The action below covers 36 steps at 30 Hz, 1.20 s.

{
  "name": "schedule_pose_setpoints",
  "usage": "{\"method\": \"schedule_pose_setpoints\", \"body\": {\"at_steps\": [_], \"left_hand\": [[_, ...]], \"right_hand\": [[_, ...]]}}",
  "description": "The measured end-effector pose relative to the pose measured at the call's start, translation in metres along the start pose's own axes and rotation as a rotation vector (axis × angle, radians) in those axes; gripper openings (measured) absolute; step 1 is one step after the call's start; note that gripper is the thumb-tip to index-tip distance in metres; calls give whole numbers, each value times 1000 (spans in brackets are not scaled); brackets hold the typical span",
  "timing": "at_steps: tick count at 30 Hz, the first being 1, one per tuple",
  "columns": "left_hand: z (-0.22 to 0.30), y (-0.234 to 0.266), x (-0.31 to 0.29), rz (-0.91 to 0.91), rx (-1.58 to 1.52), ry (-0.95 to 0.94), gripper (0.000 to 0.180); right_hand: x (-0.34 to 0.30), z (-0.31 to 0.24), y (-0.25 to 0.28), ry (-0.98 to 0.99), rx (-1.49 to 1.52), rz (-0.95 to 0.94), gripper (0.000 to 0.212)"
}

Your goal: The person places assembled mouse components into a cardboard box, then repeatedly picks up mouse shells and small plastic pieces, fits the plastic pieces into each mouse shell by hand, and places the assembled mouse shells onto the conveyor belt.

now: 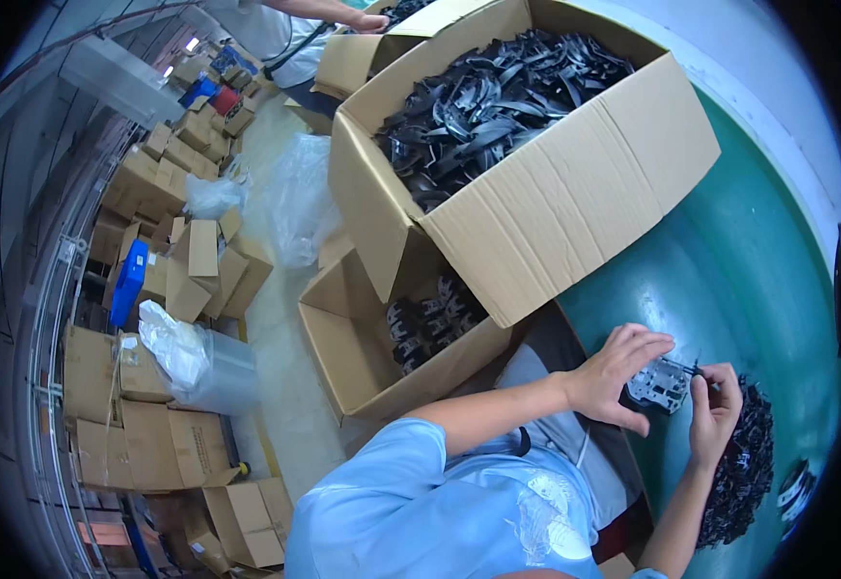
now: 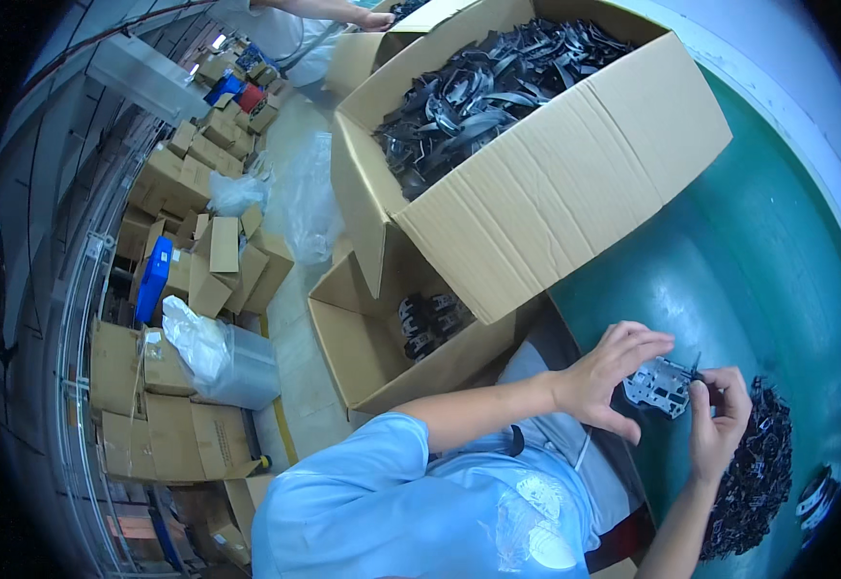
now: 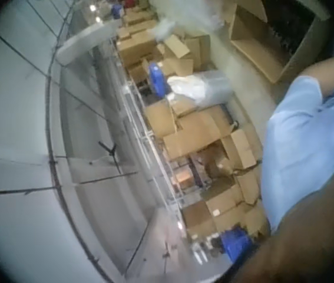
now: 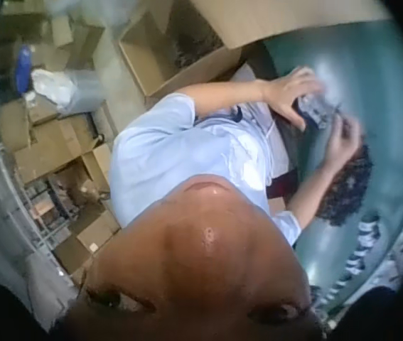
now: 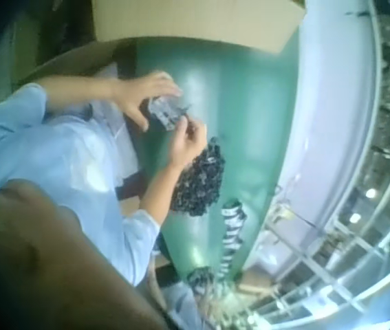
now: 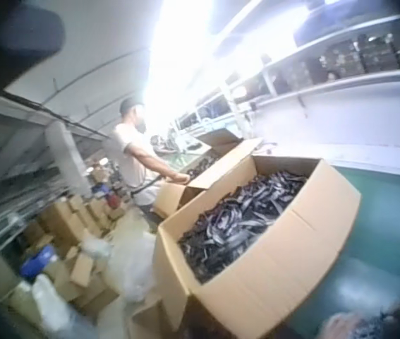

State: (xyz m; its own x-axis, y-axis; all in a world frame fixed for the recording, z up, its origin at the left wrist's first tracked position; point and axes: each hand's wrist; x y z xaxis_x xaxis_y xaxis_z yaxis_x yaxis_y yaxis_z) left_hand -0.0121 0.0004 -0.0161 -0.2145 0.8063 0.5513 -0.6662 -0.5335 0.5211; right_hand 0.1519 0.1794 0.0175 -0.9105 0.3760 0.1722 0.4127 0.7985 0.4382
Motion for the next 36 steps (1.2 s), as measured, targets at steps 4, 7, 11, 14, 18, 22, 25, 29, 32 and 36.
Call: {"method": "schedule_pose_setpoints", "body": {"at_steps": [4, 7, 11, 14, 18, 22, 25, 29, 32, 36], "left_hand": [[18, -5, 20, -65, -455, 221, 53], [30, 21, 31, 96, -256, 136, 31], [22, 23, 33, 58, -275, 178, 26], [21, 17, 38, -1, -289, 177, 24], [32, 19, 41, -214, -201, 313, 22], [44, 21, 41, -271, -279, 414, 22], [40, 18, 33, -278, -388, 495, 22], [37, 22, 26, -298, -323, 399, 22], [38, 27, 10, -329, -293, 293, 22], [36, 32, -4, -456, -370, 314, 21]], "right_hand": [[-7, -4, -37, 17, 425, 216, 5], [9, -14, -67, -34, 639, 231, 3], [10, -11, -69, -15, 886, 125, 12], [-6, -11, -48, -145, 698, 125, 28], [-14, -17, -28, -15, 336, 259, 32], [-13, -17, -8, 130, -110, 116, 21], [-16, -18, -9, 39, -28, 107, 18], [-22, -19, -9, 125, -156, 82, 22], [-34, -28, -12, 166, -263, 3, 26], [-41, -33, -20, 212, -319, -117, 29]]}}
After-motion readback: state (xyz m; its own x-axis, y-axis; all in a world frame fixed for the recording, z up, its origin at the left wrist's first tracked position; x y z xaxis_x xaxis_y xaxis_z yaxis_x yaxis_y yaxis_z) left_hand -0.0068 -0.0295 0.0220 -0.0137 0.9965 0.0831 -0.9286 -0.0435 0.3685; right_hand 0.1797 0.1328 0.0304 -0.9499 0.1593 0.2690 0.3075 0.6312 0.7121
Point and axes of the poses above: each hand's wrist, its own x-axis towards the middle knuckle, its own y-axis out of the back of the hand, z = x × y, and after that the axes turned 8 degrees about -z, right-handed
